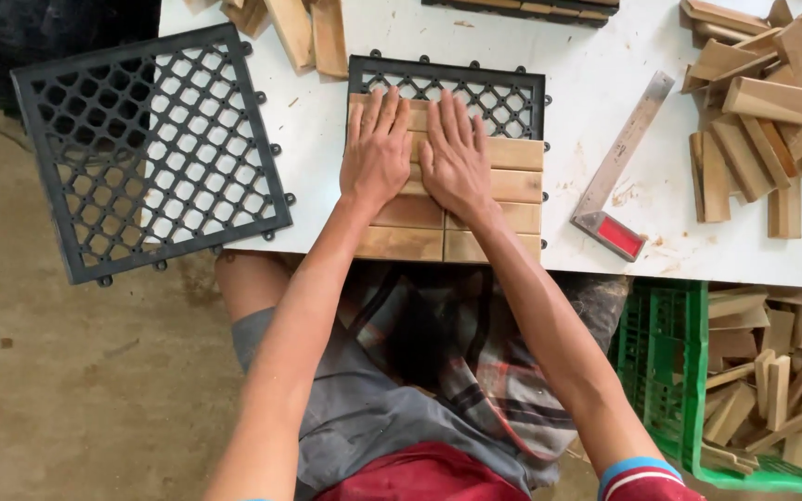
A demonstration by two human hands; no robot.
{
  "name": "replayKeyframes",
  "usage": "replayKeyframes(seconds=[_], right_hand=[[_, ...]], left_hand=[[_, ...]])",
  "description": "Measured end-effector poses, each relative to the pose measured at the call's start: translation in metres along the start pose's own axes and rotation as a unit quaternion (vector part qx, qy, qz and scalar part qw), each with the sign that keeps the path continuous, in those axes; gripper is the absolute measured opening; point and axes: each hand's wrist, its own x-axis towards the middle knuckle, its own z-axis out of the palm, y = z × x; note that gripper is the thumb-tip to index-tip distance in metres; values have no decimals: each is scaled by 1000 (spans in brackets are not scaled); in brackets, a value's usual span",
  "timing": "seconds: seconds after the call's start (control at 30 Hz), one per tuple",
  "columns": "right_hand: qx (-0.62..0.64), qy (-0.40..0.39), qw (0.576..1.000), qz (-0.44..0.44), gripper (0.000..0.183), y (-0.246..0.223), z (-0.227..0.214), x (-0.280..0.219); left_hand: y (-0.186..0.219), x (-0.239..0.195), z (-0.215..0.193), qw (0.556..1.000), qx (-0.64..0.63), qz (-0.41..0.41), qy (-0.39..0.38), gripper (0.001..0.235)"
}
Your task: Assembling modular wooden floor tiles by manually placing wood slats into a plastic interlocking grid.
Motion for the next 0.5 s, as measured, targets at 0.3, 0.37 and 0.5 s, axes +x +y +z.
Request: replayKeyframes(seconds=[0.3, 0.37, 0.5], right_hand=[[2, 23, 999, -33, 60, -3, 9, -12], [4, 7, 1000, -28, 61, -8, 0, -14], [3, -4, 1000, -19, 61, -11, 1, -18]], left_hand=[[-1, -32, -22, 995, 63, -52, -61, 71], [4, -44, -30, 994, 41, -72, -67, 69], [14, -86, -33, 996, 21, -55, -73, 69]])
